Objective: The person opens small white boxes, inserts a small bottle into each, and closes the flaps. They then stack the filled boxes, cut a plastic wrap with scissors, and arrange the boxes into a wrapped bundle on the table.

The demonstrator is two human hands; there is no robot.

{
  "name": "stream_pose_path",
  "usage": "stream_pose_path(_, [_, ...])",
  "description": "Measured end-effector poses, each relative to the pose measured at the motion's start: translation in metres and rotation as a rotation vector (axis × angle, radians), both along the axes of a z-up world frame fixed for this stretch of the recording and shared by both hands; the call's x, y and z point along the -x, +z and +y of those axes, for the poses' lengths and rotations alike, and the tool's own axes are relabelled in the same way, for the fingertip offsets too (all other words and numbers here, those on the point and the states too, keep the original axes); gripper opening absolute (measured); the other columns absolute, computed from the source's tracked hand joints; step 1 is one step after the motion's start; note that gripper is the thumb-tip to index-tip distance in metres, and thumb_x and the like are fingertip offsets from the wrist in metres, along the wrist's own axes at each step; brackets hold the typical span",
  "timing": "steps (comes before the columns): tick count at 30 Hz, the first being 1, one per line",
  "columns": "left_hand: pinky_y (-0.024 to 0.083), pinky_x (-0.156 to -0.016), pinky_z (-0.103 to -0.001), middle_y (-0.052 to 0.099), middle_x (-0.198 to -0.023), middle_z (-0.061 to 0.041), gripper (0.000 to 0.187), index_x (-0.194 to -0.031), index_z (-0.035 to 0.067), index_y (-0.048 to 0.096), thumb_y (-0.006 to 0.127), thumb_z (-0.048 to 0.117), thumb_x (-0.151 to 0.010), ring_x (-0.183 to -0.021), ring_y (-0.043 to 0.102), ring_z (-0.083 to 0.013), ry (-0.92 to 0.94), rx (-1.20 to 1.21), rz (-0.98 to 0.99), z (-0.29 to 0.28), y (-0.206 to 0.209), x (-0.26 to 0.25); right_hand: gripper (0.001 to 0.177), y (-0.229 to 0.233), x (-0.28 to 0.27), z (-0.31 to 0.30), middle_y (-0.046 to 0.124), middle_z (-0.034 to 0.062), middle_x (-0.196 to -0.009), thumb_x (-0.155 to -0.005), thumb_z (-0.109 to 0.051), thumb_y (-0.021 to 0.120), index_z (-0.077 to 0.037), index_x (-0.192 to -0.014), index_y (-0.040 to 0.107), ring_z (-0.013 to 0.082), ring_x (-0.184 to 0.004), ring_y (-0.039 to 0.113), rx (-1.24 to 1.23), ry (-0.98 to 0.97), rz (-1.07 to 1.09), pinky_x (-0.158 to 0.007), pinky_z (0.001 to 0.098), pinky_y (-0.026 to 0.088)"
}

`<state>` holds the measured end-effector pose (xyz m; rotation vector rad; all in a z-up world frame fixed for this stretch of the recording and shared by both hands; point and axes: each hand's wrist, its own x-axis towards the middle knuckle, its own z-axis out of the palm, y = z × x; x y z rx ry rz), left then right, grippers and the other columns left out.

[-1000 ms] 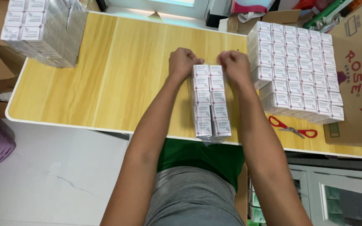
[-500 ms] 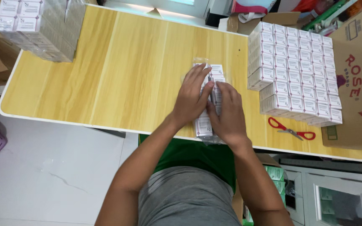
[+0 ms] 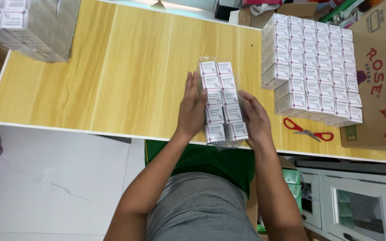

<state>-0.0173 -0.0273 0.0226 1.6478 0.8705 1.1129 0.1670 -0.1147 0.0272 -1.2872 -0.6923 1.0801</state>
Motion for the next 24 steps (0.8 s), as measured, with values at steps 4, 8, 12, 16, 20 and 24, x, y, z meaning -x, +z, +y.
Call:
stream_pose_path(4, [0.034, -0.114, -0.046, 0.032, -0.156, -0.031, 0.068, -0.149, 0.001, 0.047, 0.073, 0.018, -0.089, -0.143, 0.033, -0.0399, 0.048, -0.083, 0.17, -0.06, 0.015, 0.024, 0.045, 0.007, 0.008, -0.037, 0.059, 0.0025, -0.105, -0.098, -0.015, 0.064, -0.001, -0.138, 0.05, 0.0088, -0.09, 0.059, -0.065, -0.018, -0.522, -0.077, 0.023, 0.05])
stream_pose_path(8, [0.05, -0.1, -0.04, 0.052, -0.135, -0.026, 0.052, -0.131, 0.001, 0.059, 0.08, 0.011, -0.084, -0.119, 0.055, -0.0355, 0.258, -0.294, 0.051, -0.094, 0.011, 0.021, 0.027, 0.002, 0.022, -0.048, 0.059, 0.0008, -0.087, -0.096, -0.016, 0.071, -0.001, -0.114, 0.057, 0.0065, -0.074, 0.053, 0.024, -0.108, -0.582, -0.062, 0.0223, 0.046])
stream_pose_path(12, [0.054, -0.086, -0.031, 0.065, -0.105, -0.013, 0.037, -0.119, 0.002, 0.065, 0.083, 0.007, -0.088, -0.093, 0.066, -0.022, 0.231, -0.219, -0.109, -0.092, 0.0, 0.025, 0.017, -0.007, 0.024, -0.052, 0.063, -0.0003, -0.083, -0.107, -0.019, 0.059, -0.003, -0.103, 0.059, 0.0049, -0.067, 0.056, -0.072, -0.197, -0.412, -0.058, 0.0225, 0.049])
stream_pose_path(16, [0.048, -0.072, -0.024, 0.061, -0.078, -0.002, 0.03, -0.114, 0.0, 0.062, 0.078, 0.008, -0.089, -0.074, 0.055, -0.0097, 0.224, 0.163, -0.239, -0.1, -0.014, 0.022, 0.014, -0.027, 0.024, -0.058, 0.059, -0.0011, -0.083, -0.108, -0.018, 0.056, -0.005, -0.105, 0.055, 0.004, -0.067, 0.052, -0.1, -0.212, -0.189, -0.058, 0.0213, 0.044])
stream_pose_path(20, [0.039, -0.065, -0.022, 0.053, -0.081, 0.001, 0.008, -0.1, 0.002, 0.057, 0.063, 0.006, -0.104, -0.073, 0.043, -0.0057, 0.099, 0.366, -0.415, -0.097, -0.028, 0.019, 0.011, -0.036, 0.021, -0.057, 0.057, -0.0017, -0.082, -0.11, -0.017, 0.053, -0.006, -0.108, 0.054, 0.0049, -0.065, 0.049, -0.132, -0.168, 0.061, -0.059, 0.0213, 0.043])
stream_pose_path(24, [0.041, -0.067, -0.023, 0.052, -0.082, -0.001, 0.016, -0.1, 0.002, 0.055, 0.051, 0.006, -0.114, -0.074, 0.045, -0.0075, 0.006, 0.33, -0.428, -0.09, -0.042, 0.024, 0.009, -0.036, 0.021, -0.058, 0.057, -0.0021, -0.084, -0.11, -0.016, 0.052, -0.007, -0.109, 0.054, 0.005, -0.068, 0.049, -0.117, -0.14, 0.2, -0.061, 0.0203, 0.04])
